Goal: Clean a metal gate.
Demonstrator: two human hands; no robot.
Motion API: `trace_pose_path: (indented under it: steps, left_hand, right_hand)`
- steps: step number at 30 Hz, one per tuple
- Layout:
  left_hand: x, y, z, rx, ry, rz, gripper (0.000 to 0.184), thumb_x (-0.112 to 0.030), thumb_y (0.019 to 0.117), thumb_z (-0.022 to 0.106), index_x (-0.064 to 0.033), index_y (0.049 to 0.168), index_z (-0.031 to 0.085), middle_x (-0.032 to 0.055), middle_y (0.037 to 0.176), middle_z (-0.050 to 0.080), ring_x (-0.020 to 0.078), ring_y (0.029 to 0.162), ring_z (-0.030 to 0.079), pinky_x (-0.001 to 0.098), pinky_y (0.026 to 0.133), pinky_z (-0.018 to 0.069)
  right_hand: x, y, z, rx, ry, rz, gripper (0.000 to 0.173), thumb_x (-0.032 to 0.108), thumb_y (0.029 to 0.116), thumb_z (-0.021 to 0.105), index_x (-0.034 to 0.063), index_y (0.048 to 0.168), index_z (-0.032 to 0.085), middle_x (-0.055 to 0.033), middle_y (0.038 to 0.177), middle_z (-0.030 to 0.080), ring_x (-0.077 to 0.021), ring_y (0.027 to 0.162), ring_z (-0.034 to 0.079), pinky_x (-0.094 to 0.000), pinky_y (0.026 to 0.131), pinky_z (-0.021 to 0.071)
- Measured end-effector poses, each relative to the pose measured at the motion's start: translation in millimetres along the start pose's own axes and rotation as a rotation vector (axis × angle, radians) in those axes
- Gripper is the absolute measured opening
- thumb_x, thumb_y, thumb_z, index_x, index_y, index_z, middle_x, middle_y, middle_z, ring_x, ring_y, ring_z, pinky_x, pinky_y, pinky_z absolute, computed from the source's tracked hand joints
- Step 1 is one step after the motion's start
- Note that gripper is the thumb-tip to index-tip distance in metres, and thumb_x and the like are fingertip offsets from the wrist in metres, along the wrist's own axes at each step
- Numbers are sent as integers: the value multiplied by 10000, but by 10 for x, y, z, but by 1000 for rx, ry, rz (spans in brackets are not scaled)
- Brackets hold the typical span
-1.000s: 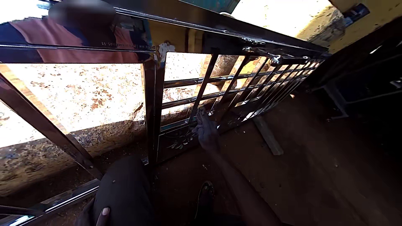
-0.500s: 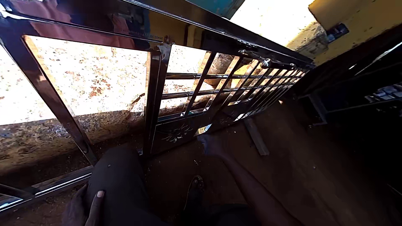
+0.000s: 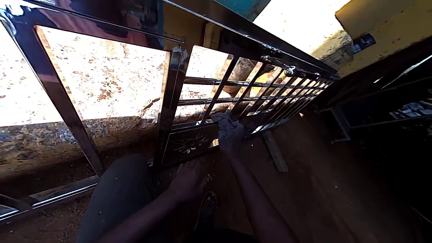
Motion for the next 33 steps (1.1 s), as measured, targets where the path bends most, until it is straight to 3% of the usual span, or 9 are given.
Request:
trace_pose_path:
  steps: [3,6,8,10,14,17,21,27,33]
  left_hand:
    - [184,-9,378,252,148,-74,635,-374,1028,547,-28,1534,382,229,1492,501,396,1391,478,585,1157,343]
    - [317,-82,657,472,339,-91,674,-345,1013,583,18,1533,354,293,1497,465,467,1389,456,637,1129,342]
    - [281,-123,734,529,337,-64,685,-325,1009,587,33,1538,342,322,1501,444,503,1381,447,667,1109,340]
    - [352,-135,640,520,343,-106,674,-385,1015,571,-8,1535,366,274,1496,475,453,1385,465,622,1129,353]
    - [418,-72,455,462,339,-180,648,-399,1019,558,0,1503,395,259,1458,515,430,1371,484,601,1132,354]
    - [275,18,527,456,281,-143,664,-430,1020,550,-11,1510,393,250,1455,519,419,1367,491,590,1132,360]
    - [393,-36,395,424,258,-206,678,-451,1013,558,-24,1517,405,237,1458,529,409,1365,500,580,1131,370]
    - [397,-16,438,434,247,-249,685,-470,1020,538,-44,1533,382,224,1476,511,396,1381,486,572,1137,372]
    - [431,0,313,407,275,-304,703,-458,1016,543,-16,1532,364,246,1489,488,420,1397,460,581,1136,365]
  right_hand:
    - [-1,-27,124,546,-306,166,618,334,937,702,158,1497,509,-240,1196,680,-442,1077,668,-635,862,528]
    - [214,266,232,812,-347,215,757,381,905,754,133,1544,434,-266,1342,598,-452,1177,621,-640,919,506]
    - [302,418,351,778,-250,169,731,341,832,816,136,1461,506,-260,1312,612,-460,1166,623,-675,871,520]
    - [290,250,276,698,-215,160,825,330,832,815,154,1536,420,-277,1204,647,-473,1052,660,-667,784,541]
    - [149,-35,156,716,-197,253,855,329,849,811,97,1538,361,-228,1029,698,-410,954,698,-590,817,552]
    - [294,200,234,637,-73,189,797,264,850,812,95,1522,417,-317,1217,632,-502,1072,645,-686,821,520]
    - [189,-8,168,661,-94,283,871,282,842,816,140,1561,346,-249,1053,682,-422,952,689,-605,798,550]
    - [280,147,234,636,-91,220,789,239,833,805,115,1518,433,-303,1153,648,-485,1003,662,-670,736,530]
    - [145,9,219,703,-157,293,871,293,848,804,123,1566,342,-247,1079,689,-424,991,690,-611,829,544]
Point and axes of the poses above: each hand's wrist, its own y-axis towards the middle knuckle, its own z-axis out of the palm, x = y × z, the point moved 9 cm from there along y, towards the middle knuckle
